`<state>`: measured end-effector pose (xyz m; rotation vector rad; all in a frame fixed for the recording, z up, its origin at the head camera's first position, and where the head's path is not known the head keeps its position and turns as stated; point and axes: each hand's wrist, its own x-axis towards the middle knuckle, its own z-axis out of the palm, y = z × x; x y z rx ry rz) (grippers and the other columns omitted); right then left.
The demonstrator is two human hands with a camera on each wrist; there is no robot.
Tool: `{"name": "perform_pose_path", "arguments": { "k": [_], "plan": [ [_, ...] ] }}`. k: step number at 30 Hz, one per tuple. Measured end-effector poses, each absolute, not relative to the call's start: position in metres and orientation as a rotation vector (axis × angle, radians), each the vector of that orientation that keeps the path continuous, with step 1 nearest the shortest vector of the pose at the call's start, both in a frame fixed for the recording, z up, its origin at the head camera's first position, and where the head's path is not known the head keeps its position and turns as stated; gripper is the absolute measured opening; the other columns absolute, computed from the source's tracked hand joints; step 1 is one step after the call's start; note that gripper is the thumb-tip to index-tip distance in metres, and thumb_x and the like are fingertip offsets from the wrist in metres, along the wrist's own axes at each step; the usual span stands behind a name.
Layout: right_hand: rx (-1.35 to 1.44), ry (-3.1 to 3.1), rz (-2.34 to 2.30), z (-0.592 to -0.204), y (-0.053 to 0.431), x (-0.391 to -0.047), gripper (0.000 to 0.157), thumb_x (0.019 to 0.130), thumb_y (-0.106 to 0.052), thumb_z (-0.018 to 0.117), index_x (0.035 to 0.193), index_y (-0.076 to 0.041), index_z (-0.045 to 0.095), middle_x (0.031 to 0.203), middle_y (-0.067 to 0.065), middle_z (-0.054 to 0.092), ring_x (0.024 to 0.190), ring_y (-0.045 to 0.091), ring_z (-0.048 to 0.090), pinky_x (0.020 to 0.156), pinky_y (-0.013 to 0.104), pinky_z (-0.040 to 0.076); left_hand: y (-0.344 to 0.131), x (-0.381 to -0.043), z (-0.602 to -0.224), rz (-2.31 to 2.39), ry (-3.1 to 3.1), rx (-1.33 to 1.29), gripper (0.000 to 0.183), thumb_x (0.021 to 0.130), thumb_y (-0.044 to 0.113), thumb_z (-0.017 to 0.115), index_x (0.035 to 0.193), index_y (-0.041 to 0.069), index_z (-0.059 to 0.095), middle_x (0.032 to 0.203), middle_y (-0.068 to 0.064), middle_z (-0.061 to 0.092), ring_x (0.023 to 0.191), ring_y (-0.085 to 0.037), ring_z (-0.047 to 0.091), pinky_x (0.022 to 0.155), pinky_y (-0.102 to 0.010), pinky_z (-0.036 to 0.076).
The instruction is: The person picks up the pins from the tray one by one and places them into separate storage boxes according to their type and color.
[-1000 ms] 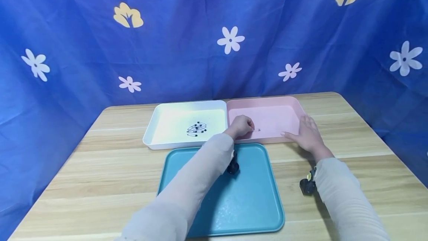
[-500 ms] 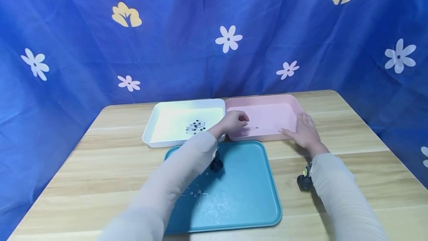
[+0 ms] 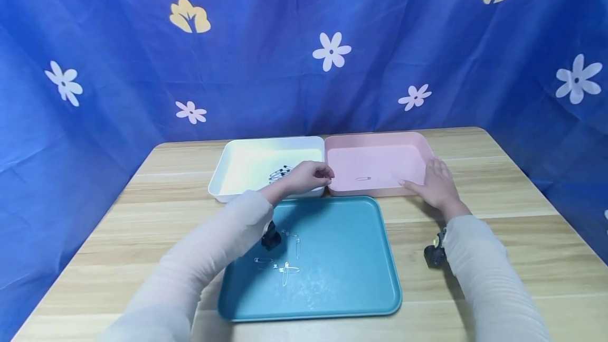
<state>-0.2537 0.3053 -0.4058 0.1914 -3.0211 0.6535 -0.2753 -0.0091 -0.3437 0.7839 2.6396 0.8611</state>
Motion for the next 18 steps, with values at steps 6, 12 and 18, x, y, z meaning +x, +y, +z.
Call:
{"name": "perform_pose_path", "arguments": {
  "k": [6,12,18],
  "plan": [
    [0.183,-3.021,0.66,-0.407,0.306,-0.254,0.101,0.079,-0.056,0.045,0.128,0.018,-0.002,0.132,0.037,-0.001,0.123,0.045,-0.003,0.098,0.052,-0.002,-0.029,-0.264,-0.343,0.873,2.621,0.894,0.015,0.083,0.009,0.055,0.096,0.002,0.061,0.088,-0.003,0.063,0.084,-0.013,0.055,0.08,-0.024,0.041],
    [0.181,-3.029,0.663,-0.407,0.307,-0.253,0.101,0.079,-0.057,0.045,0.128,0.018,-0.003,0.133,0.037,-0.003,0.123,0.045,-0.005,0.098,0.052,-0.003,-0.047,-0.252,-0.344,0.878,2.606,0.923,0.016,0.083,0.009,0.057,0.096,0.002,0.062,0.089,-0.003,0.063,0.082,-0.012,0.055,0.076,-0.023,0.043],
    [0.19,-3.033,0.668,-0.405,0.306,-0.253,0.102,0.079,-0.057,0.044,0.127,0.019,-0.004,0.132,0.037,-0.004,0.123,0.044,-0.006,0.098,0.051,-0.004,-0.067,-0.244,-0.346,0.867,2.555,0.944,0.018,0.081,0.01,0.059,0.097,0.001,0.062,0.088,-0.003,0.063,0.082,-0.011,0.057,0.075,-0.021,0.044]
  ]
}}
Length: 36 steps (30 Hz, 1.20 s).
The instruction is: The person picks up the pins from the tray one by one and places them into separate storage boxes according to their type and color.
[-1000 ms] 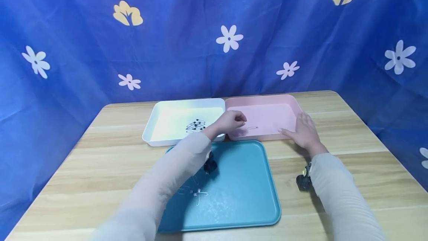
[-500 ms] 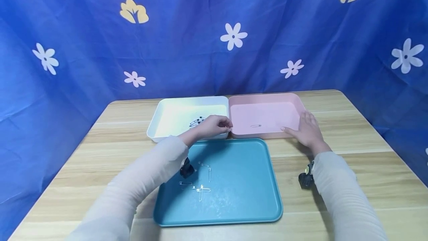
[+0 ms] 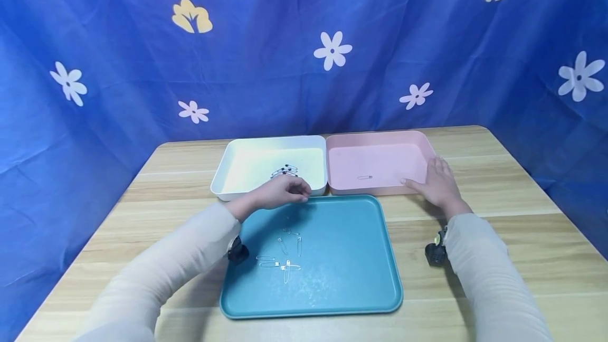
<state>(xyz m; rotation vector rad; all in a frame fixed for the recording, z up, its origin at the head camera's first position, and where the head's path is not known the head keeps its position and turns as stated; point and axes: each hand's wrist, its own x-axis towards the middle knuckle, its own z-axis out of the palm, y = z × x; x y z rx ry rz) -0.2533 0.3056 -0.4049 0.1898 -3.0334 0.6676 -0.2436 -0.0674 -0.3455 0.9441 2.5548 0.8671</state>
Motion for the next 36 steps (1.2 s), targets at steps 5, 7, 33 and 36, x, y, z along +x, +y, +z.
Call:
{"name": "perform_pose_path", "arguments": {
  "k": [5,7,33,36],
  "plan": [
    [0.181,-3.037,0.681,-0.403,0.305,-0.254,0.102,0.079,-0.057,0.045,0.128,0.018,-0.004,0.133,0.037,-0.004,0.123,0.045,-0.006,0.098,0.053,-0.004,-0.083,-0.24,-0.351,0.893,2.401,0.912,0.021,0.08,0.006,0.06,0.1,0.0,0.06,0.092,-0.007,0.063,0.085,-0.012,0.058,0.075,-0.02,0.044],
    [0.185,-3.038,0.684,-0.403,0.305,-0.253,0.102,0.079,-0.057,0.045,0.128,0.018,-0.004,0.133,0.037,-0.004,0.123,0.045,-0.006,0.098,0.052,-0.004,-0.088,-0.239,-0.353,0.892,2.343,0.914,0.022,0.079,0.004,0.06,0.101,-0.001,0.06,0.093,-0.008,0.063,0.085,-0.012,0.058,0.074,-0.019,0.045],
    [0.179,-3.054,0.687,-0.402,0.305,-0.253,0.102,0.078,-0.058,0.044,0.128,0.018,-0.004,0.133,0.036,-0.004,0.123,0.044,-0.007,0.098,0.053,-0.003,-0.107,-0.246,-0.37,0.77,2.374,0.928,0.018,0.071,0.0,0.067,0.088,0.004,0.066,0.083,0.001,0.062,0.073,-0.007,0.055,0.068,-0.018,0.045],
    [0.174,-3.053,0.687,-0.402,0.306,-0.253,0.103,0.078,-0.058,0.044,0.128,0.017,-0.004,0.133,0.036,-0.004,0.123,0.044,-0.007,0.097,0.053,-0.003,-0.106,-0.245,-0.37,0.745,2.379,0.945,0.016,0.07,0.001,0.068,0.085,0.005,0.067,0.08,0.003,0.06,0.071,-0.006,0.053,0.066,-0.018,0.045]
  ]
}}
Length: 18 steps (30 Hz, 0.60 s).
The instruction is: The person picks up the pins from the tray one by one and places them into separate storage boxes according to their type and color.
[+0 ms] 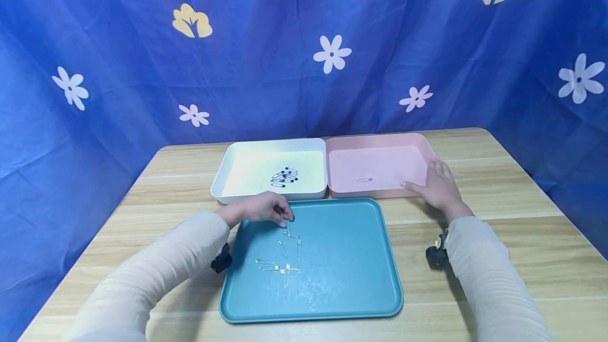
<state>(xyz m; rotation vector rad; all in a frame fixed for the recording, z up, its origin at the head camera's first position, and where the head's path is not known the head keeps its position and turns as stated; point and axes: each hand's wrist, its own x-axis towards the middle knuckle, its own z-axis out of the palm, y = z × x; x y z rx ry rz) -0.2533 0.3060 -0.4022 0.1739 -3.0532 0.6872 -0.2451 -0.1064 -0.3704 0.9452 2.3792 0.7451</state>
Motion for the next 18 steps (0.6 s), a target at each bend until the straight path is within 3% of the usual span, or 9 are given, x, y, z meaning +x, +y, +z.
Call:
{"name": "perform_pose_path", "arguments": {
  "k": [18],
  "plan": [
    [0.174,-3.059,0.683,-0.3996,0.3057,-0.2521,0.103,0.078,-0.058,0.045,0.128,0.017,-0.006,0.133,0.036,-0.005,0.123,0.045,-0.006,0.097,0.054,-0.001,-0.1069,-0.2419,-0.3755,0.641,2.444,0.998,0.007,0.073,0.007,0.066,0.069,0.011,0.062,0.069,0.009,0.055,0.062,-0.006,0.048,0.061,-0.02,0.042]
  ]
}}
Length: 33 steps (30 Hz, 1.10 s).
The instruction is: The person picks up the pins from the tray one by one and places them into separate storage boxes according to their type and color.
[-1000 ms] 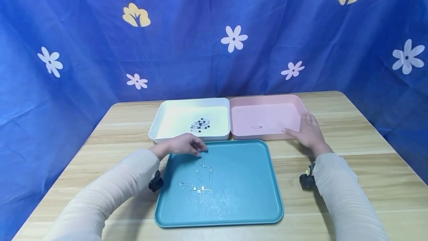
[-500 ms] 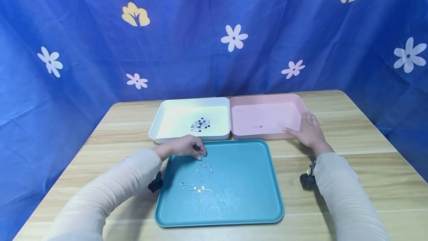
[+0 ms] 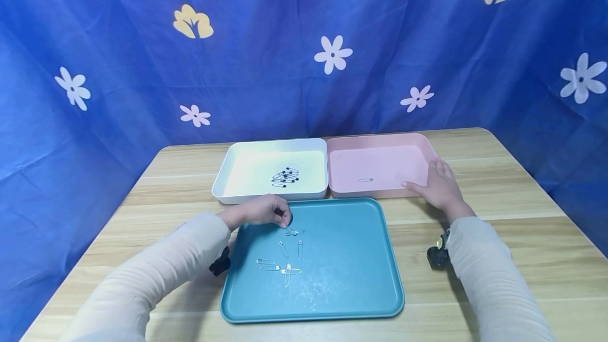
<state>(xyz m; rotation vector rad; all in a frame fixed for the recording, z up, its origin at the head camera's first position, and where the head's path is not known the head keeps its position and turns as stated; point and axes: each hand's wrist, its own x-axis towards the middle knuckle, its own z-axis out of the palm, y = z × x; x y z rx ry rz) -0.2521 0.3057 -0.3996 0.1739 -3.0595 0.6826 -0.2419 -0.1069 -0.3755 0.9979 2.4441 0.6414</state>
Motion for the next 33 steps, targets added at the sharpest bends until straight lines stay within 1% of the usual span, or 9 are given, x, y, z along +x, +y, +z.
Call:
{"name": "perform_pose_path", "arguments": {
  "k": [7,10,16,20,24,29,33],
  "plan": [
    [0.198,-3.053,0.694,-0.399,0.305,-0.25,0.102,0.079,-0.056,0.045,0.127,0.018,-0.005,0.132,0.037,-0.005,0.122,0.045,-0.007,0.097,0.053,-0.002,-0.106,-0.241,-0.37,0.575,2.442,0.95,0.012,0.077,0.007,0.062,0.068,0.012,0.057,0.066,0.008,0.052,0.06,-0.006,0.045,0.059,-0.02,0.039],
    [0.203,-3.052,0.695,-0.4,0.305,-0.249,0.102,0.079,-0.056,0.045,0.127,0.018,-0.005,0.132,0.037,-0.006,0.122,0.045,-0.007,0.097,0.053,-0.002,-0.107,-0.241,-0.367,0.568,2.445,0.951,0.012,0.077,0.006,0.062,0.067,0.011,0.057,0.066,0.008,0.053,0.06,-0.006,0.045,0.059,-0.02,0.04],
    [0.218,-3.041,0.685,-0.4,0.306,-0.25,0.101,0.08,-0.056,0.045,0.127,0.019,-0.004,0.132,0.038,-0.004,0.123,0.045,-0.006,0.098,0.052,-0.003,-0.107,-0.241,-0.361,0.682,2.424,0.937,0.008,0.077,0.003,0.062,0.071,0.009,0.061,0.07,0.006,0.057,0.066,-0.006,0.05,0.065,-0.02,0.043],
    [0.216,-3.048,0.676,-0.4,0.306,-0.25,0.101,0.08,-0.056,0.045,0.127,0.019,-0.004,0.132,0.037,-0.005,0.123,0.044,-0.007,0.098,0.052,-0.003,-0.103,-0.243,-0.358,0.81,2.395,0.907,0.006,0.076,0.001,0.061,0.074,0.006,0.063,0.07,0.004,0.06,0.067,-0.007,0.053,0.066,-0.021,0.044],
    [0.203,-3.051,0.672,-0.4,0.305,-0.25,0.102,0.079,-0.057,0.045,0.127,0.019,-0.004,0.132,0.037,-0.004,0.123,0.044,-0.007,0.098,0.052,-0.003,-0.097,-0.246,-0.354,0.912,2.39,0.879,0.002,0.076,0.003,0.062,0.077,0.004,0.064,0.072,0.003,0.061,0.069,-0.008,0.054,0.067,-0.022,0.045],
    [0.197,-3.039,0.675,-0.399,0.305,-0.25,0.101,0.079,-0.056,0.045,0.127,0.019,-0.002,0.132,0.037,-0.002,0.123,0.045,-0.005,0.098,0.053,-0.001,-0.083,-0.25,-0.349,1.005,2.42,0.846,0.003,0.077,0.008,0.063,0.08,0.005,0.063,0.074,0.003,0.061,0.072,-0.009,0.055,0.069,-0.022,0.045],
    [0.206,-3.035,0.671,-0.4,0.305,-0.25,0.101,0.079,-0.056,0.045,0.127,0.019,-0.003,0.132,0.038,-0.002,0.123,0.045,-0.006,0.098,0.052,-0.002,-0.069,-0.255,-0.347,1.065,2.465,0.794,0.004,0.079,0.01,0.062,0.081,0.007,0.064,0.074,0.003,0.061,0.072,-0.01,0.053,0.068,-0.023,0.044]
  ]
}}
